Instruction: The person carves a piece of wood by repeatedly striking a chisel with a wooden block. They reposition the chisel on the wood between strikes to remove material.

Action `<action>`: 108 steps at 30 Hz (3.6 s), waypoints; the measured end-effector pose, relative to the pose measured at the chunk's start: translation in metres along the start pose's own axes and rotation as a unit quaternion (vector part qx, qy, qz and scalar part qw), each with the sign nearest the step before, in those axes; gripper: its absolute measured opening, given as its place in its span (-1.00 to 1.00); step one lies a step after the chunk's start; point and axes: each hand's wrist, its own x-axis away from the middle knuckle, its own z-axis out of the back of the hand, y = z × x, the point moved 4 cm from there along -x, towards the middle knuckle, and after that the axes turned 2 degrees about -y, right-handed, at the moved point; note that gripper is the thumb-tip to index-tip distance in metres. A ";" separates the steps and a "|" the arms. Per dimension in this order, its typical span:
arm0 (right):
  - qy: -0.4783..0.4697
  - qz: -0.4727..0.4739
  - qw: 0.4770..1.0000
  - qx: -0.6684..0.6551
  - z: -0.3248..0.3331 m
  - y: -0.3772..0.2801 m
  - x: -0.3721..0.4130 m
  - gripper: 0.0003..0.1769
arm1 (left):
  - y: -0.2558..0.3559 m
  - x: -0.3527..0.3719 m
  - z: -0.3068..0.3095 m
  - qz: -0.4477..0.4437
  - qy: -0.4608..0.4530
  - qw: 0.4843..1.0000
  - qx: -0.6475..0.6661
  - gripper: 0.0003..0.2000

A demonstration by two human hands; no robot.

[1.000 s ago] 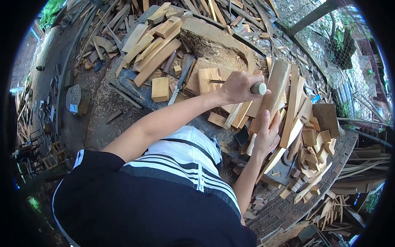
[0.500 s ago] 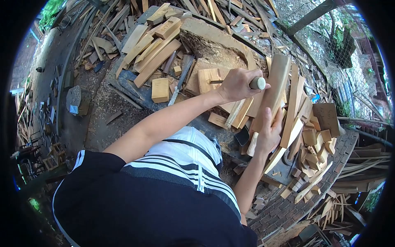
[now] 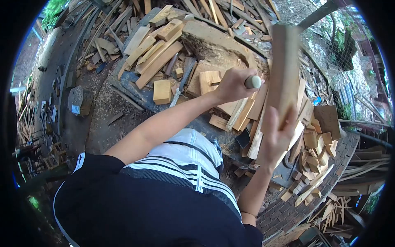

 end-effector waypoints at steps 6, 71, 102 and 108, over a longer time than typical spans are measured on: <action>-0.055 0.036 0.986 0.155 -0.021 -0.005 0.006 -0.41 | -0.004 -0.004 0.005 0.012 -0.017 0.999 0.028 -0.79; 0.087 0.118 0.987 -0.073 -0.001 0.013 0.040 -0.36 | 0.028 0.028 0.019 -0.090 -0.051 0.994 0.048 -0.70; 0.132 0.078 0.973 -0.171 0.010 0.004 0.042 -0.35 | 0.032 0.024 0.014 -0.106 -0.052 0.992 0.050 -0.70; 0.104 0.042 0.981 -0.159 -0.005 0.007 0.041 -0.38 | 0.031 0.023 0.019 -0.100 -0.049 0.993 0.035 -0.70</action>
